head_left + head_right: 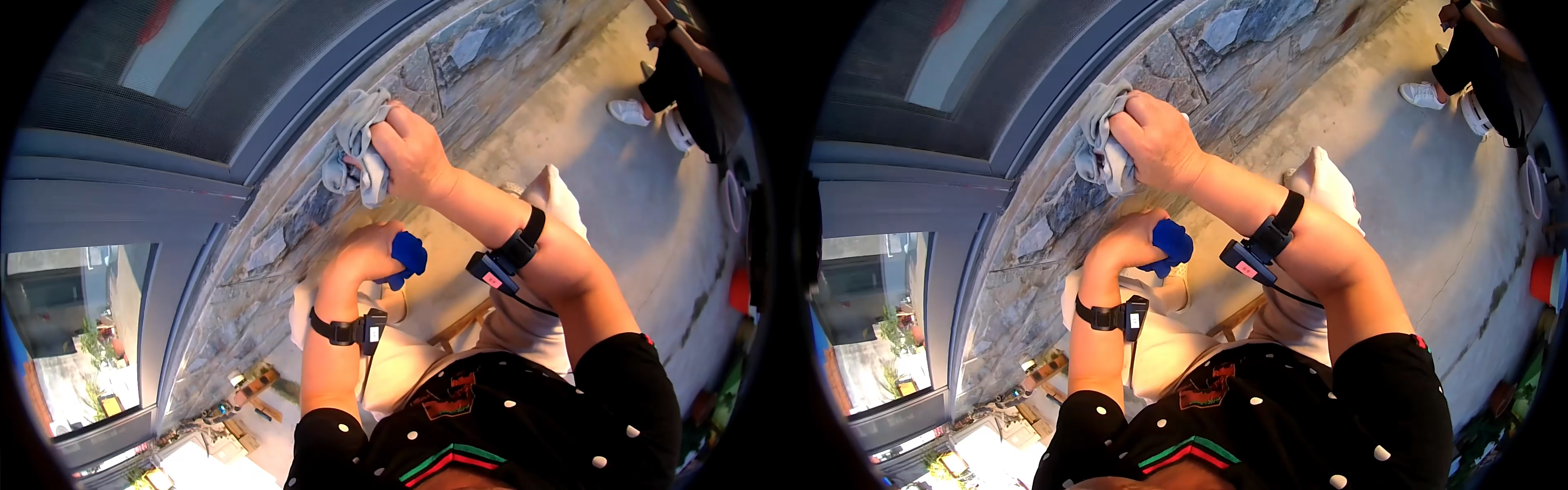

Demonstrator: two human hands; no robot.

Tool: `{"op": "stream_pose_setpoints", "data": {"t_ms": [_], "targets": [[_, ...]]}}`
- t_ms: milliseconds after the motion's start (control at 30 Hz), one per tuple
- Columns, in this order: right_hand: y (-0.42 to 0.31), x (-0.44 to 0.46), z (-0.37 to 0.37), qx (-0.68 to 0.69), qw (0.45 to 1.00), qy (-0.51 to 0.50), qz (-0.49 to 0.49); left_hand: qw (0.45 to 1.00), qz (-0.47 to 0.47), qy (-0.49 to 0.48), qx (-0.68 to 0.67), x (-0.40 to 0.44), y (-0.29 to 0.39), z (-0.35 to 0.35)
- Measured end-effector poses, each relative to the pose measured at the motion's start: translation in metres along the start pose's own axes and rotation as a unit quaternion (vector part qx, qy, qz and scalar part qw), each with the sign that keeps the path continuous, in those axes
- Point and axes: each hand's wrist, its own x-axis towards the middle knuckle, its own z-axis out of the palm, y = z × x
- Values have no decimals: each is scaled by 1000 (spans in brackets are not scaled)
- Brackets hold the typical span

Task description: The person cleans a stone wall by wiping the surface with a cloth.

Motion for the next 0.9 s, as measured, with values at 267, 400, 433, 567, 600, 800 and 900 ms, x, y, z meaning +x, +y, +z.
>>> {"op": "stream_pose_setpoints", "data": {"t_ms": [267,400,433,567,600,800,900], "targets": [[28,-14,-16,-151,940,-215,-216,1000,4,-27,7,13,18,-1],[61,2,-53,-219,947,-173,-159,998,10,-18,-64,18,17,1],[68,7,-63,-224,954,-160,-119,997,-1,-37,-67,17,19,-1],[104,29,-95,-207,977,7,58,998,10,-30,-55,14,19,-4],[118,33,-100,-196,974,65,96,998,12,-31,-56,14,17,-4],[180,35,-95,53,837,249,484,997,54,45,28,22,-13,12],[150,38,-62,155,759,298,558,996,62,55,42,23,-16,9]]}}
